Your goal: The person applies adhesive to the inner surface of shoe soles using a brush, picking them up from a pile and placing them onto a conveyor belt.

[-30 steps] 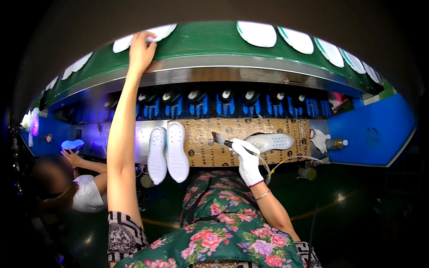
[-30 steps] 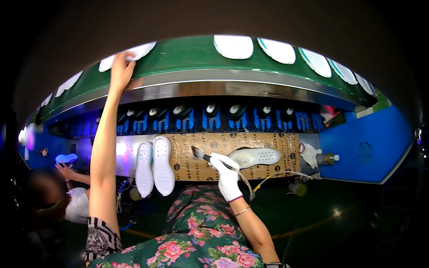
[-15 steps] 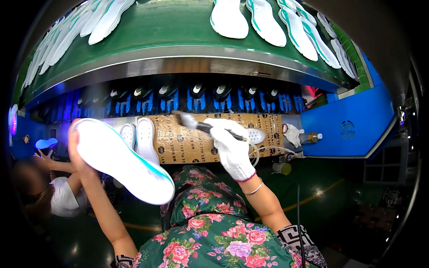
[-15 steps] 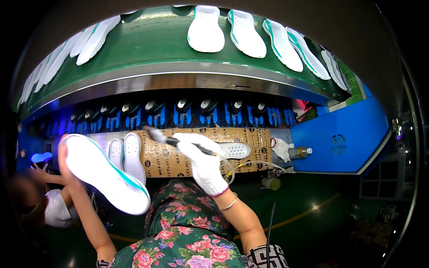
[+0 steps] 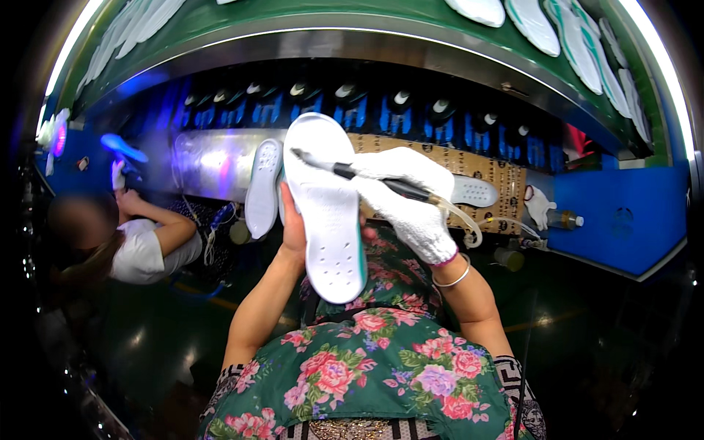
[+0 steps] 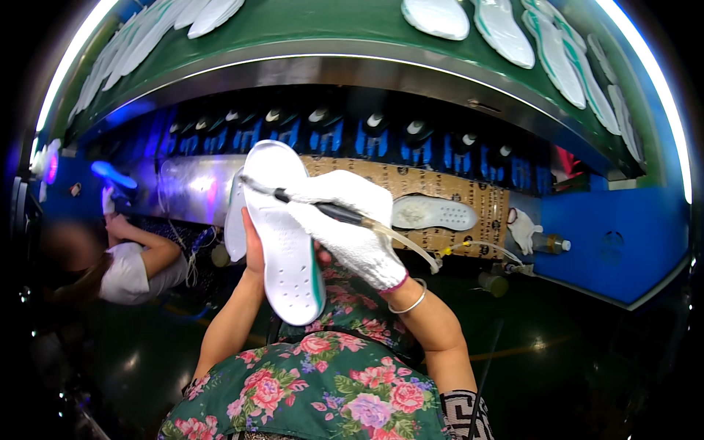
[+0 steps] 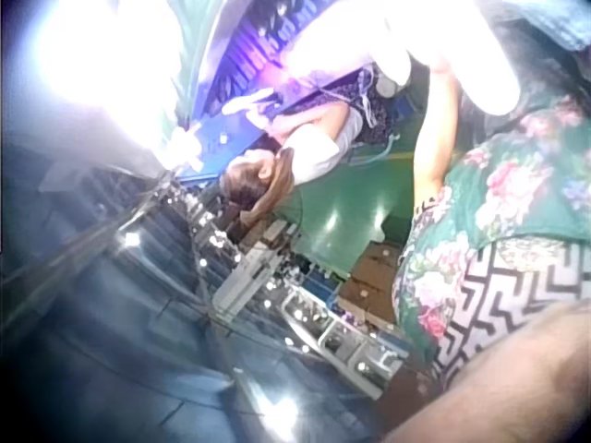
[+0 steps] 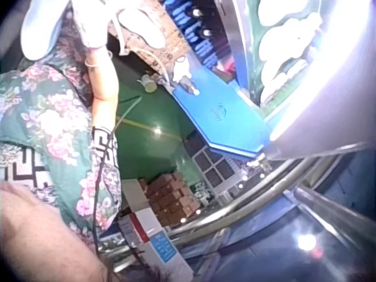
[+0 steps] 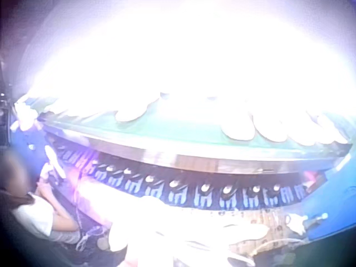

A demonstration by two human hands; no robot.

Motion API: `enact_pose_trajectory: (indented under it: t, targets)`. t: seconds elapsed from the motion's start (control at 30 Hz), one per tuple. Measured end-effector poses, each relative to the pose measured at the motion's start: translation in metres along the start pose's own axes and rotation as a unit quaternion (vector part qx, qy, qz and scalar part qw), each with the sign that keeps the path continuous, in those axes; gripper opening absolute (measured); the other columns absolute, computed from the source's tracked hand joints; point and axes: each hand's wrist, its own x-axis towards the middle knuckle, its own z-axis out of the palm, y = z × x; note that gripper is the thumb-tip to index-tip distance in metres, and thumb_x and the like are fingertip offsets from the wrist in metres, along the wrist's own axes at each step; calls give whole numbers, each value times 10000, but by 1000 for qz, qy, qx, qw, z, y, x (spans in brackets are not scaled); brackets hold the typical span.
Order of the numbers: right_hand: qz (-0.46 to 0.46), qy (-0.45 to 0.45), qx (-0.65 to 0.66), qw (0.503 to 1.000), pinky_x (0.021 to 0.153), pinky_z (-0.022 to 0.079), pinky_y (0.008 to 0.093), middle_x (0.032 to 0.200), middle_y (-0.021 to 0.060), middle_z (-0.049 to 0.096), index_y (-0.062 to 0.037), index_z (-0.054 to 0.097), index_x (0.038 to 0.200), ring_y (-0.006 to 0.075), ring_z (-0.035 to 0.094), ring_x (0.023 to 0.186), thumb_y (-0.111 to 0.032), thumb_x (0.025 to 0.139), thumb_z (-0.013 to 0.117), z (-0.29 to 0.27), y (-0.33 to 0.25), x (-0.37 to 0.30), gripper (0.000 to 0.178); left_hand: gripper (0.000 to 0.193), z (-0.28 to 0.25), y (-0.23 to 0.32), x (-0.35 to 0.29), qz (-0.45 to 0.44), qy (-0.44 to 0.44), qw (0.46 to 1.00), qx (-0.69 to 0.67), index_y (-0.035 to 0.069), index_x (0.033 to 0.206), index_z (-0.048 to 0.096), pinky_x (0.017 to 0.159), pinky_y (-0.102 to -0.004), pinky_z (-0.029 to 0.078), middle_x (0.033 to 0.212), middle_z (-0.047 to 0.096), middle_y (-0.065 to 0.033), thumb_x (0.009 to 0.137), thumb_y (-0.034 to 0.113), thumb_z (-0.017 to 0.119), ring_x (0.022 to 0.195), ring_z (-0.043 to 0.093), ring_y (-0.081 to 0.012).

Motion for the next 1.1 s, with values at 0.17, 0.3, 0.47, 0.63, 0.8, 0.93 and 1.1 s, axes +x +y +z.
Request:
enact_pose_trajectory:
  t: [0.17, 0.3, 0.47, 0.63, 0.8, 0.93, 1.1]
  targets:
    - [-216, 24, -172, 961, 769, 566, 319, 918, 92, 749, -75, 781, 985, 219, 715, 831, -58, 774, 810, 2, 3, 19, 214, 1126, 7, -4, 9, 80, 7, 993, -90, 51, 1431, 453, 956, -506, 532, 1232, 638, -193, 815, 927, 106, 1096, 653, -370]
    - [-310, 47, -286, 905, 753, 567, 320, 990, 102, 742, -44, 756, 1046, 224, 704, 868, -5, 763, 802, -1, 8, 31, 289, 1021, 13, -21, 18, 136, 192, 939, 252, 100, 1537, 348, 1089, -396, 443, 1436, 527, -112, 890, 856, 118, 1292, 538, -259]
    - [-326, 14, -368, 871, 828, 534, 366, 953, 77, 738, -110, 771, 1040, 272, 701, 884, -41, 745, 786, 10, 14, 17, 303, 1026, 16, -26, 22, 114, 159, 917, 348, 87, 1573, 255, 1155, -408, 372, 1535, 417, -125, 900, 842, 82, 1397, 432, -270]
    - [-231, -12, -147, 962, 780, 564, 331, 974, 108, 747, -43, 769, 983, 227, 716, 882, -8, 775, 792, 8, 4, 18, 212, 1034, 8, -15, 20, 144, 194, 932, 271, 90, 1569, 267, 1143, -435, 386, 1515, 437, -143, 895, 848, 66, 1386, 447, -285]
    - [-285, 31, -276, 917, 757, 551, 334, 943, 95, 736, -67, 767, 1003, 237, 698, 869, -15, 752, 798, 6, 13, 24, 259, 1024, 2, -1, 18, 165, 133, 929, 302, 82, 1551, 303, 1124, -422, 406, 1475, 481, -127, 901, 847, 105, 1348, 484, -270]
    - [-321, -55, -238, 915, 745, 545, 343, 967, 69, 742, -107, 777, 999, 240, 695, 859, -67, 730, 810, 20, 12, 12, 274, 1001, 3, 8, 19, 190, 208, 905, 318, 107, 1567, 258, 1130, -425, 406, 1503, 439, -118, 904, 848, 140, 1361, 466, -272]
    - [-291, -31, -246, 924, 772, 552, 359, 991, 70, 746, -103, 775, 1030, 239, 702, 870, -90, 772, 791, 10, 25, 19, 258, 1019, 8, 12, 24, 225, 222, 886, 338, 110, 1570, 229, 1092, -425, 448, 1488, 429, -130, 889, 866, 163, 1346, 474, -271]
